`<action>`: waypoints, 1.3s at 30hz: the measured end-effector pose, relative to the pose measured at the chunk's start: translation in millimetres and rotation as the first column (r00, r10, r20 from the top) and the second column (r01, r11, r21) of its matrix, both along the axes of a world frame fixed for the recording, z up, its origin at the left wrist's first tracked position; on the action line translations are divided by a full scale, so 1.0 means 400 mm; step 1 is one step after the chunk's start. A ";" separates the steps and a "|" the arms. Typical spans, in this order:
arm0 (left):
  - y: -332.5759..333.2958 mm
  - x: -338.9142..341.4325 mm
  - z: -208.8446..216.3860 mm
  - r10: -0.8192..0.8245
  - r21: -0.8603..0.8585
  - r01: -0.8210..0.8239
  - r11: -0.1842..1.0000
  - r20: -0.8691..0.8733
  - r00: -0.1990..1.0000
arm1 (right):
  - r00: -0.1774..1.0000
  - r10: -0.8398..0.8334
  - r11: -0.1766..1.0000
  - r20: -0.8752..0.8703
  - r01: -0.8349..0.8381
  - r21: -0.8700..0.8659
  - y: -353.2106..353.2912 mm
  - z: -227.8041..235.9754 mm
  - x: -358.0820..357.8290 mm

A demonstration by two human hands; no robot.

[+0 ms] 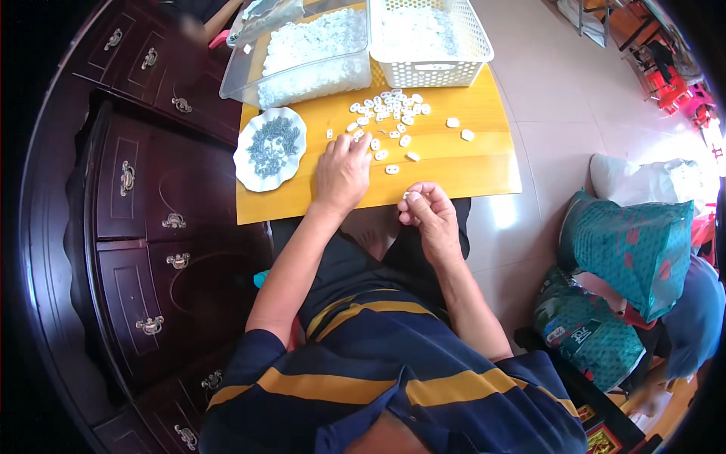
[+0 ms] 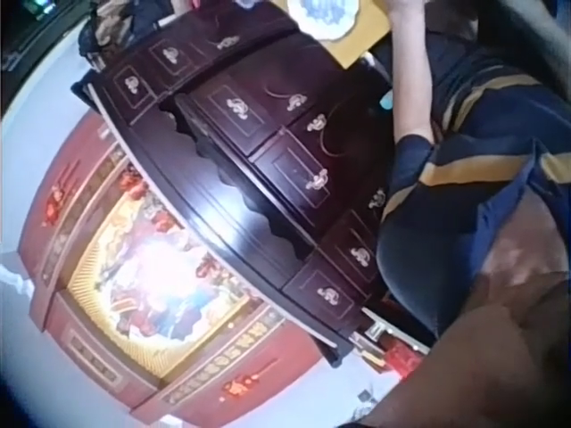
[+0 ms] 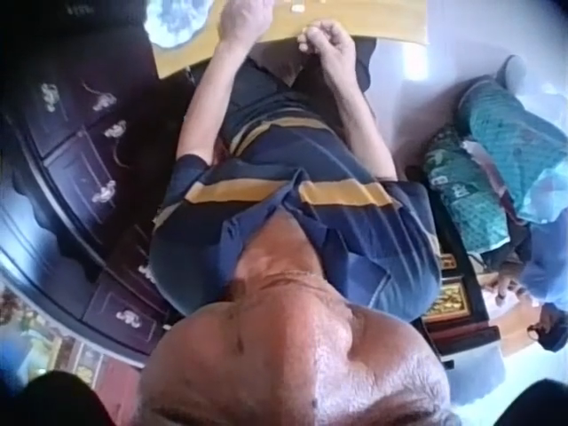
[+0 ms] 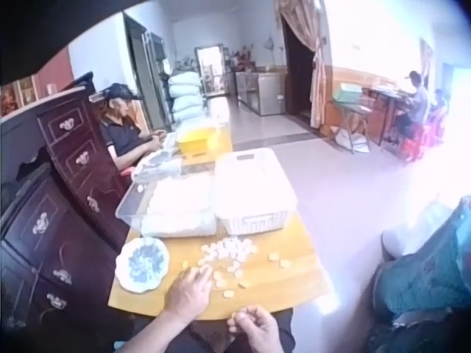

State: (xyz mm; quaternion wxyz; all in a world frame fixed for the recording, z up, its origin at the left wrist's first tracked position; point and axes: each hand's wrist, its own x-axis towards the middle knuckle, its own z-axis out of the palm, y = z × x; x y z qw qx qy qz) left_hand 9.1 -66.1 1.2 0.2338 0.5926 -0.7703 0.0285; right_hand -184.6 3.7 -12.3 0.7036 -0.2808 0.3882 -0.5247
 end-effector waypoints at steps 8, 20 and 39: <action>0.001 -0.011 0.003 0.010 0.027 -0.010 1.000 -0.002 1.000 | 1.000 0.008 0.997 -0.002 -0.008 0.081 -0.002 0.009 -0.008; 0.085 0.006 -0.005 -0.040 -0.126 0.042 0.991 0.015 0.999 | 0.992 -0.052 0.995 0.115 0.042 0.087 -0.001 -0.006 -0.014; 0.198 0.025 -0.034 -0.246 -0.234 0.213 0.949 -0.118 0.962 | 0.998 0.057 0.995 -0.005 -0.057 0.084 0.016 0.011 0.001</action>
